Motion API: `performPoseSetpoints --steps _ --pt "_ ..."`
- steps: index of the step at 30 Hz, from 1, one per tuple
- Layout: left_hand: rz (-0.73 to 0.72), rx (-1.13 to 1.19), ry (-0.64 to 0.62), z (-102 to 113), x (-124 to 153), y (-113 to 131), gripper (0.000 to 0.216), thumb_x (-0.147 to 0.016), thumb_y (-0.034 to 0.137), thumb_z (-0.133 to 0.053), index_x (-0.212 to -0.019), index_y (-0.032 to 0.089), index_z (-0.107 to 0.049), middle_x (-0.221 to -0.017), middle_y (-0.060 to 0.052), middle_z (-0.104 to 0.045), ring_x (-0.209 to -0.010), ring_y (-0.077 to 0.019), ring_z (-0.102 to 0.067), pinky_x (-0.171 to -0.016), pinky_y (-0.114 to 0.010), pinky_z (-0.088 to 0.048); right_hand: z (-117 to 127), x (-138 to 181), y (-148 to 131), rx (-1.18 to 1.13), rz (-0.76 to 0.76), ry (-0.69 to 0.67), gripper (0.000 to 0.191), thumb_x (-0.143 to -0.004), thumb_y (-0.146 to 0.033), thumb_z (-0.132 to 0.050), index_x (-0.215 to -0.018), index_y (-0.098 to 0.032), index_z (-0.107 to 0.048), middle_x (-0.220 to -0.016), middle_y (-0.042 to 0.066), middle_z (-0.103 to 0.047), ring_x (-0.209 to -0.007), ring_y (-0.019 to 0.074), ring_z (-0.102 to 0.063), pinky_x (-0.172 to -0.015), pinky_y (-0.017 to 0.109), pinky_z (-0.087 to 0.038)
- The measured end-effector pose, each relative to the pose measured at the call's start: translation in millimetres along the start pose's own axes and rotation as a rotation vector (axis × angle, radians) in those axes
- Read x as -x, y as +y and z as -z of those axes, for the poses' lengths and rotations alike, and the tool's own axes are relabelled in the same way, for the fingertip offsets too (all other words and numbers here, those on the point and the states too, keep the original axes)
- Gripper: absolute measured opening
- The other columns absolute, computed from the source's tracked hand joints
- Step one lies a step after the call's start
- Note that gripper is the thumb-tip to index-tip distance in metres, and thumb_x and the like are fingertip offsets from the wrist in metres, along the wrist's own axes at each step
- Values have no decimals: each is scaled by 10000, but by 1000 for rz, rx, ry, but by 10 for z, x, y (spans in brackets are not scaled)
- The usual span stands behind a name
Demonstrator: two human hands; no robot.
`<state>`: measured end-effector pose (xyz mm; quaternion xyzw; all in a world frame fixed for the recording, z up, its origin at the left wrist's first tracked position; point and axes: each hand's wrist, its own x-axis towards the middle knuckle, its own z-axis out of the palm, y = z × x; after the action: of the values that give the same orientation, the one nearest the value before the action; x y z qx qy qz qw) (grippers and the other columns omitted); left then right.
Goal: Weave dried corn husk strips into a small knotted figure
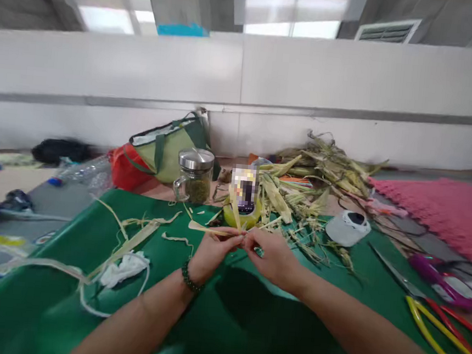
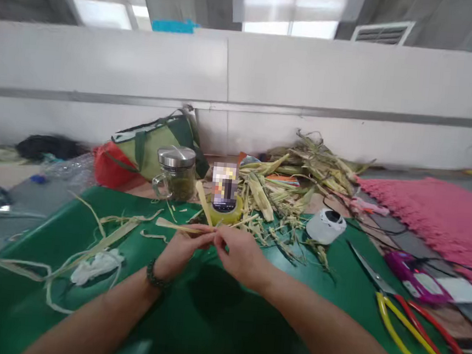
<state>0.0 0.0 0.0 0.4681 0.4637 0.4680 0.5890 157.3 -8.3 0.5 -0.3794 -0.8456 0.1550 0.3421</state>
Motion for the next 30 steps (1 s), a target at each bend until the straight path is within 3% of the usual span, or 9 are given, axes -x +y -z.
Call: performPoseSetpoints --steps 3,6,11,15,19,24,30 --pt "-24 -29 26 18 5 -1 201 -549 270 -800 -685 135 -739 -658 -47 -719 -606 -153 -616 -556 -233 -479 73 21 0 92 35 72 181 -835 -181 -507 -655 -190 -488 -610 2 -551 -570 129 -511 -543 218 -351" --pt "-39 -43 -25 18 28 -13 185 -569 267 -793 -672 126 -731 -601 -34 -689 -585 -141 -598 -563 -228 -467 149 13 15 150 -15 147 178 -838 -335 -576 -744 -186 -552 -728 54 -623 -704 185 -566 -618 260 -395" --pt "-5 -58 -203 -31 77 -58 176 -613 279 -767 -670 120 -717 -551 -12 -637 -550 -124 -556 -556 -225 -448 125 -20 75 -6 -226 -103 260 -905 -404 -486 -772 -193 -561 -640 4 -603 -562 142 -543 -532 228 -357" --pt "57 -39 -257 -25 66 -68 236 -611 318 -774 -734 122 -726 -602 -6 -635 -497 -91 -499 -511 -214 -427 57 -30 124 28 -208 -139 242 -930 -342 -433 -752 -193 -499 -672 17 -593 -595 140 -540 -550 225 -352" --pt "193 43 -340 37 32 -73 334 -556 333 -826 -791 119 -727 -700 -43 -673 -607 -123 -594 -559 -202 -445 68 -48 160 -59 -230 -219 211 -932 -322 -406 -762 -203 -445 -650 3 -563 -568 136 -527 -530 225 -369" --pt "293 170 -339 89 1 -70 393 -526 293 -856 -840 106 -712 -757 -48 -675 -580 -104 -621 -572 -202 -467 33 -69 218 -324 -343 -215 213 -934 -341 -370 -774 -208 -413 -644 -29 -505 -403 92 -487 -406 210 -375" --pt "335 213 -368 113 -8 -42 413 -500 274 -870 -832 92 -708 -740 -43 -670 -534 -78 -591 -527 -184 -464 -17 -74 261 -399 -356 -191 205 -920 -343 -406 -767 -207 -428 -613 -41 -499 -378 82 -471 -368 198 -366"
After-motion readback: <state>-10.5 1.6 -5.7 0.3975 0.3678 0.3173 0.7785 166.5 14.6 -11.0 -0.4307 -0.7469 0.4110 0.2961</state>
